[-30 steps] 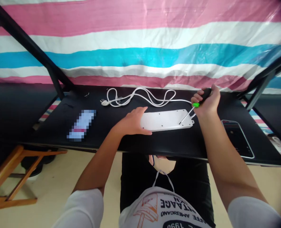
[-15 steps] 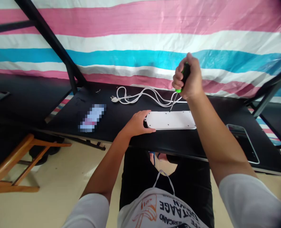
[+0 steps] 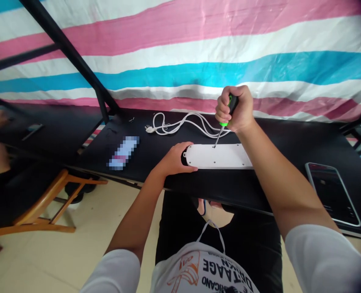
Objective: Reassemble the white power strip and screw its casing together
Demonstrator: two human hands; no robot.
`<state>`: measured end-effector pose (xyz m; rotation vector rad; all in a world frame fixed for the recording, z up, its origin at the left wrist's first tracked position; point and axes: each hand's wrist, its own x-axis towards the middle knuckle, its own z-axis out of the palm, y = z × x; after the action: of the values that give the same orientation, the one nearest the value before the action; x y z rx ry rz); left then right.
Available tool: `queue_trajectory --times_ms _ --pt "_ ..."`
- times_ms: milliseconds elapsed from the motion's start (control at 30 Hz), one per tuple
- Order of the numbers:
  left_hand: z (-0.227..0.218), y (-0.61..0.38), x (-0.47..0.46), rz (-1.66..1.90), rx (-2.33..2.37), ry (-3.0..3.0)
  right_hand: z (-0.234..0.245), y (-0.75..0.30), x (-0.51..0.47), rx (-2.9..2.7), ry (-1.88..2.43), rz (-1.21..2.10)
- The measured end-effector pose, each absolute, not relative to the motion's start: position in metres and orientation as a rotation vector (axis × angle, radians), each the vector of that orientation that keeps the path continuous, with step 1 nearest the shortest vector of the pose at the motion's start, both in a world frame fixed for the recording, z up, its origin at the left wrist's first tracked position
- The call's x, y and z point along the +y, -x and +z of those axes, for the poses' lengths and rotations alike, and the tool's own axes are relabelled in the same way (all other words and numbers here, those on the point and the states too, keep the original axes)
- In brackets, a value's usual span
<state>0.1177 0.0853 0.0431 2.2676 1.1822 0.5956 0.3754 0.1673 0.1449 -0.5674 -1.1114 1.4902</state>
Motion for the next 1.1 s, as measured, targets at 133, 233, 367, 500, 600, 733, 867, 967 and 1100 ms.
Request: queue_trajectory --times_ms 133,233,367,500,600,733,867,967,1100 --pt "0.040 -0.118 0.087 0.629 1.178 -2.237 0.137 -0.376 0.177 -1.174 0.453 1.548" --pt "0.038 -0.118 0.088 0.640 1.171 -2.225 0.133 -0.379 0.185 -1.228 0.388 1.596" --pt "0.038 -0.117 0.088 0.635 1.171 -2.229 0.129 -0.383 0.191 -1.277 0.334 1.607" --pt "0.038 -0.117 0.088 0.632 1.186 -2.213 0.126 -0.383 0.194 -1.336 0.285 1.593" --pt "0.037 -0.117 0.088 0.632 1.190 -2.202 0.128 -0.381 0.190 -1.391 0.240 1.615" --pt "0.037 -0.118 0.087 0.645 1.185 -2.194 0.138 -0.379 0.176 -1.495 0.197 1.709" --pt "0.037 -0.118 0.086 0.647 1.184 -2.189 0.142 -0.380 0.165 -1.613 0.179 1.758" --pt "0.036 -0.118 0.087 0.649 1.181 -2.190 0.141 -0.381 0.163 -1.639 0.179 1.724" --pt "0.037 -0.118 0.087 0.649 1.174 -2.187 0.149 -0.381 0.157 -1.658 0.246 1.816"
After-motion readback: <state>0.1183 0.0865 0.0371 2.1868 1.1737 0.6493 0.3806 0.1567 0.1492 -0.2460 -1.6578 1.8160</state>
